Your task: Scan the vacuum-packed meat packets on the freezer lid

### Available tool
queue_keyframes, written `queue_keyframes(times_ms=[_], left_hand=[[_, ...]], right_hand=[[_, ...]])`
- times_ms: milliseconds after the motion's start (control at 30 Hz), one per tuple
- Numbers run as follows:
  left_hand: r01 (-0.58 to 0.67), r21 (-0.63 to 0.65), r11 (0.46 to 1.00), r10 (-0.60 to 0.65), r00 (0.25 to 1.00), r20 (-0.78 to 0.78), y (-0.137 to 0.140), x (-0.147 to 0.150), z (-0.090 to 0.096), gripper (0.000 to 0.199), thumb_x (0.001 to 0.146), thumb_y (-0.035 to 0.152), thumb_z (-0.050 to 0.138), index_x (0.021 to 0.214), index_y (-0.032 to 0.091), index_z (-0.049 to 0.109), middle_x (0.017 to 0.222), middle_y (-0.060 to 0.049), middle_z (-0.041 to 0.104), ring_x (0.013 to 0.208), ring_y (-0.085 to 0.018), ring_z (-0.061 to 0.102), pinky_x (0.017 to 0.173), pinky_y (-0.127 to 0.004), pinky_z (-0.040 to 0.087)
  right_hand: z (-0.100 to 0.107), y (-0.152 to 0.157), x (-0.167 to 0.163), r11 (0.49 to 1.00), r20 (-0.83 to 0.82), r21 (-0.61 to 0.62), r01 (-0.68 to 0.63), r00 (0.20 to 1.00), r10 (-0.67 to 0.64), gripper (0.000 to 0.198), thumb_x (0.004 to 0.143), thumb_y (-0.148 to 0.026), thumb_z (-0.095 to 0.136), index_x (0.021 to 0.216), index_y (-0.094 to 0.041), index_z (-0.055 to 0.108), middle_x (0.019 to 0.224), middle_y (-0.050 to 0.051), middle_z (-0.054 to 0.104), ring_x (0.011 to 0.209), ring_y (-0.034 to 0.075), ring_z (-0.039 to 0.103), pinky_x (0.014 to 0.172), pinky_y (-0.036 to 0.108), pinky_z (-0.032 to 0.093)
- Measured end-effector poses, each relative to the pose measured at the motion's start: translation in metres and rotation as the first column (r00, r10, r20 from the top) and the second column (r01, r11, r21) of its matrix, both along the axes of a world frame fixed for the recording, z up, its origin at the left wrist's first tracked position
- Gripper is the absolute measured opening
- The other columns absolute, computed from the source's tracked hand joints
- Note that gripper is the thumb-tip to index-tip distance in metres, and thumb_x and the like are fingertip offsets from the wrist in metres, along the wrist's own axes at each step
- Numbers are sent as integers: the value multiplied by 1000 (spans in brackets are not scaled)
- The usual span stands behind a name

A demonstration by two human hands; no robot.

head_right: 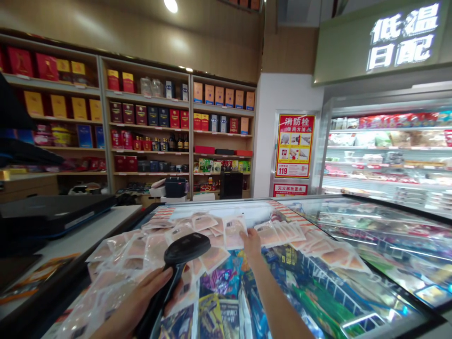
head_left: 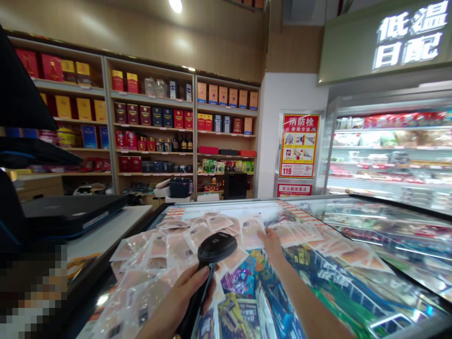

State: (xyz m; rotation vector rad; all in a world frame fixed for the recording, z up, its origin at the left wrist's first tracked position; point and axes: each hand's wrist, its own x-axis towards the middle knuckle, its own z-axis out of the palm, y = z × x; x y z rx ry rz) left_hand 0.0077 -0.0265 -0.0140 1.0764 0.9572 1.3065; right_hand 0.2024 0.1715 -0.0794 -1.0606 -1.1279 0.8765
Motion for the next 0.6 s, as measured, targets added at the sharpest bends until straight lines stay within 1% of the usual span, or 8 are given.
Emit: queue_keyframes(times_ms=[200,267,367,467,600], left_hand=[[12,-39,999,-12,1000,10,1,-1,-1,35,66,44,54,83,14,55,52,1,51,39,-8,43,39,-20,31],[16,-34,999,-16,1000,18,1,-1,-2,35,66,44,54,83,14,55,52,1,51,39,-8,43,39,-20,31],[18,-12,1000,-17,1000,25,-1,-1,-1,33,67,43,53,82,14,54,52,1,51,39,-7,43,39,-19,30],[-9,-3,1000,9,1000,26,-4,0,3,30,69,40,52,81,13,54,52,1,51,39,-6,43,39,-18,30],[-86,-49,995,88,995,41,-4,-1,8,29,70,39,51,82,13,54,51,1,52,41,-7,44,39,-17,30]], right_hand=[[2,-2,1,999,87,30,42,995,-44,22,54,-35,55,66,-17,48,55,0,56,55,15,51,50,24,39],[0,0,1,999,81,27,29,996,-31,23,54,-36,54,66,-17,48,55,0,56,55,16,52,50,25,40],[-3,2,0,1000,26,12,-17,1000,16,24,54,-36,53,69,-18,47,58,1,58,58,17,54,53,25,41],[-3,2,-1,1000,-3,6,-30,1000,30,25,55,-37,53,71,-18,47,60,1,59,61,18,55,55,26,41],[0,5,4,999,75,2,41,996,-41,29,55,-39,52,74,-17,48,62,3,60,61,19,55,53,27,40]])
